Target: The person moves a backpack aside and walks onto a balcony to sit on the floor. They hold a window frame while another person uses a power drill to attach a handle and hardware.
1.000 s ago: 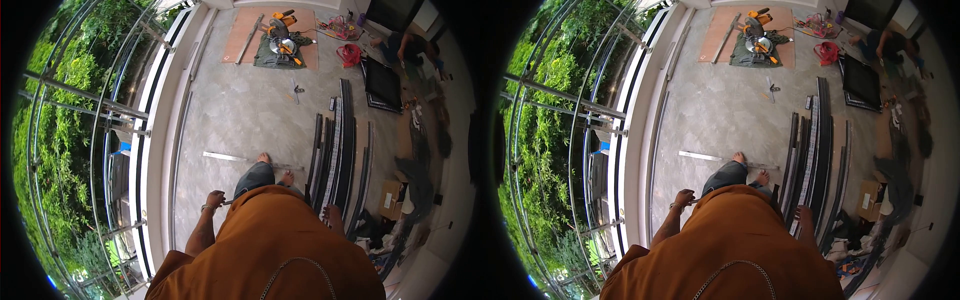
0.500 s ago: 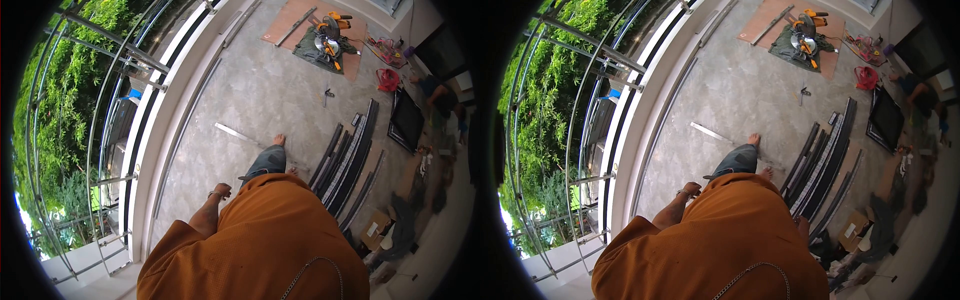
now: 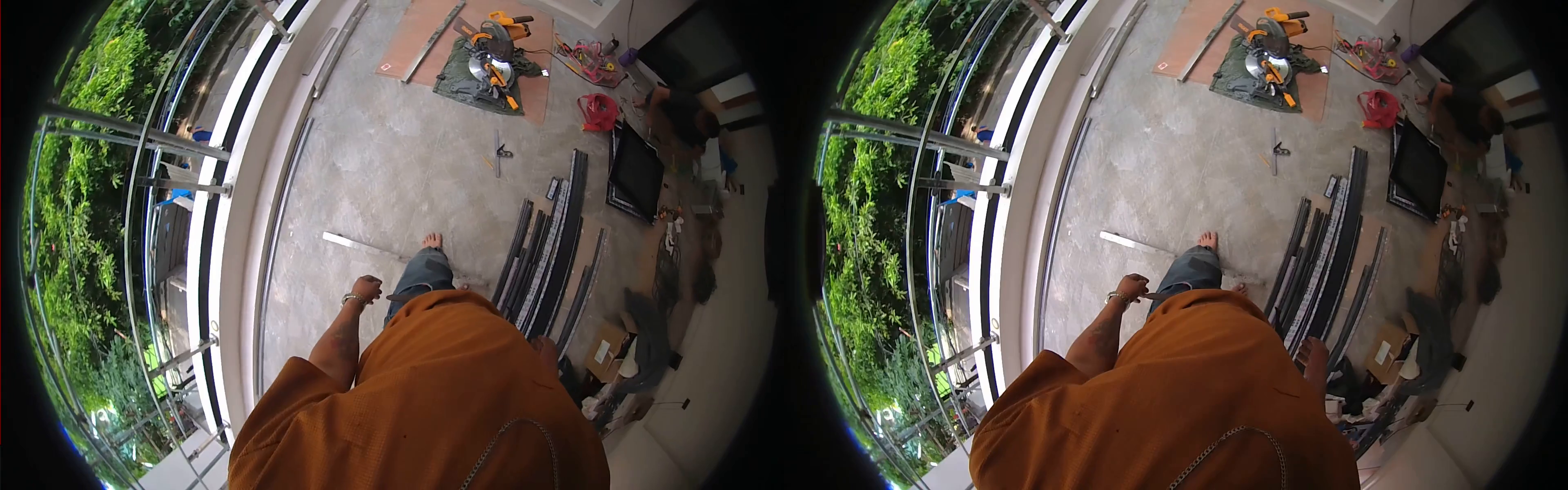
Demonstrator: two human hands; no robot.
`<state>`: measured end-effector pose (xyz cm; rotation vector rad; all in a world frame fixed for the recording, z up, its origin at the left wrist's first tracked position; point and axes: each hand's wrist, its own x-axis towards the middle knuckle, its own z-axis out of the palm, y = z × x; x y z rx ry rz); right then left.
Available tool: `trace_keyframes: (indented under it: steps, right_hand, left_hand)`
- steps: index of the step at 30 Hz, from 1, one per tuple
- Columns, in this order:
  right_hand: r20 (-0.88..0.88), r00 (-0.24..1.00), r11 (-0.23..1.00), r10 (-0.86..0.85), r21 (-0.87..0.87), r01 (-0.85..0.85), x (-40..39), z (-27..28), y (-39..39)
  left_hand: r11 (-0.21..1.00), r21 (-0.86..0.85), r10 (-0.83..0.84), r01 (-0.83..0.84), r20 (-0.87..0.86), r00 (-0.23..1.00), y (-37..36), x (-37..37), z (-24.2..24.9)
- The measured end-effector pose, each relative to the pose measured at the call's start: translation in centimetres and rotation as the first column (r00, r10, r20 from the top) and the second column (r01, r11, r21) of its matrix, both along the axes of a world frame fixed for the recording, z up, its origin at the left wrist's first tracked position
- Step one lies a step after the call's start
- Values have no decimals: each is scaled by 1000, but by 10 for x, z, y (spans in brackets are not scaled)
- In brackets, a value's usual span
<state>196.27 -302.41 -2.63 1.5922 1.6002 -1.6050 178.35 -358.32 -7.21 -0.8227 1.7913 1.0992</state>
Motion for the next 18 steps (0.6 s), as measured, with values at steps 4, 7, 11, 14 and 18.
trace_keyframes:
  steps: [4, 7, 11, 14, 18]
  right_hand:
    - [-50, 990, 990, -133, 28, 135, -31, 39, -25]
    - [-73, 984, 985, -163, 51, 166, -34, 58, -44]
    - [0, 989, 989, -150, -2, 150, -14, 64, -68]
    - [25, 1000, 998, 13, 61, -15, 18, 43, -75]
    - [81, 987, 986, 140, 77, -146, 44, 22, -88]
  left_hand:
    - [996, 37, -83, 82, 17, 996, -2, -57, 1]
    - [989, 26, -148, 148, 17, 989, -8, -88, 0]
    - [993, 43, -114, 114, -11, 993, -13, -120, -6]
    - [991, 46, -122, 122, -10, 992, -10, -131, -4]
    - [986, 43, -164, 162, 60, 985, 0, -134, -6]
